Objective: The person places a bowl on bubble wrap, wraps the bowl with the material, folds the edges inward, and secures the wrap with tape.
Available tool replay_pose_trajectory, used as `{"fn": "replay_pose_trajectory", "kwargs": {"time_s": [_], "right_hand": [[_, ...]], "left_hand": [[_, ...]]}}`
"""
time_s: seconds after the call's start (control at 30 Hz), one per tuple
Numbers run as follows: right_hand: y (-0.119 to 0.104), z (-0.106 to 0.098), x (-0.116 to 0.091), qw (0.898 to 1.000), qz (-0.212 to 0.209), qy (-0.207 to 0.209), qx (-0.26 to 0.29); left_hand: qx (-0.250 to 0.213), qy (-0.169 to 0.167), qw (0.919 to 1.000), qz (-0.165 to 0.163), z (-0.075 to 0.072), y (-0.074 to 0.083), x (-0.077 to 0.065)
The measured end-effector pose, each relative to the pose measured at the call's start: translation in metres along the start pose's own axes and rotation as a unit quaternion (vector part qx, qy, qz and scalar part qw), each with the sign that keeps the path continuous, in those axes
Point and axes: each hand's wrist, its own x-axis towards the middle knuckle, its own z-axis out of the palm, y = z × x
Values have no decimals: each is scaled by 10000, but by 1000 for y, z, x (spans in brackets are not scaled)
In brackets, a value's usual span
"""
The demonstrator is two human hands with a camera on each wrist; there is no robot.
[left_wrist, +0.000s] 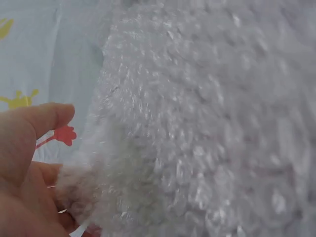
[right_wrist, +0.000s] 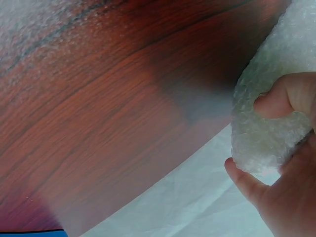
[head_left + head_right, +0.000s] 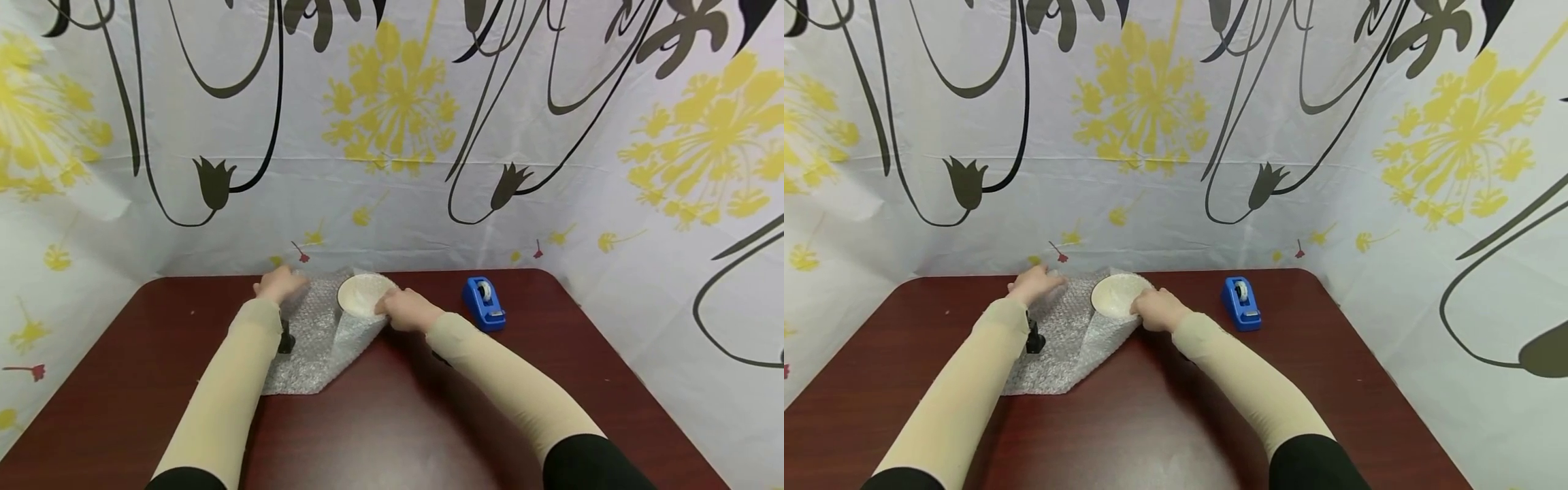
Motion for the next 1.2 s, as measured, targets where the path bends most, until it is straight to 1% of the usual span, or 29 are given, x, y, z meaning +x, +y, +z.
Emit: {"fn": "replay_pose_trajectory", "kwargs": {"time_s": [0.13, 0.23, 0.3, 0.4, 0.47, 0.53, 0.6, 0.67, 0.83, 0.9, 0.97, 1.03, 1.07, 1.1, 1.13, 1.2], "right_hand": [[-1, -2, 0, 10000, 17, 3, -20], [-2, -2, 0, 10000, 29, -45, 3], [-2, -2, 1, 9999, 70, -114, 16], [-2, -1, 3, 9997, 149, -174, 34], [-1, -1, 3, 9997, 154, -181, 29], [0, -1, 4, 9998, 124, -147, 34], [1, -1, 4, 9999, 53, -117, 27], [1, -1, 3, 9999, 9, -96, 57], [3, -1, 3, 9999, -30, -57, 85], [3, 0, 4, 9999, -18, -33, 98], [3, 1, 5, 9999, 10, -55, 123], [2, 2, 6, 9999, 51, -65, 144], [2, 2, 6, 9998, 90, -90, 146], [2, 3, 6, 9998, 115, -112, 145], [1, 3, 6, 9997, 144, -141, 146], [1, 2, 5, 9997, 156, -143, 120]], "left_hand": [[-75, 134, 9999, 48, -2, 3, 1], [-214, 159, 9996, 138, -6, 7, 0], [-276, 253, 9990, 264, -10, 11, -3], [-388, 442, 9968, 540, -17, 18, -4], [-590, 572, 9940, 725, -22, 24, -5], [-860, 555, 9906, 905, -27, 29, -9], [-1156, 473, 9865, 1056, -30, 34, -14], [-1333, 372, 9838, 1142, -31, 39, -18], [-1326, 186, 9800, 1473, -24, 59, -24], [-1454, -11, 9753, 1661, -20, 65, -28], [-1665, -298, 9694, 1778, -14, 70, -33], [-1910, -664, 9610, 1885, -6, 73, -36], [-1947, -828, 9571, 1980, -2, 75, -37], [-1961, -988, 9544, 2024, 2, 77, -39], [-1911, -1111, 9534, 2055, 7, 79, -40], [-1484, -1181, 9554, 2265, 17, 82, -42]]}}
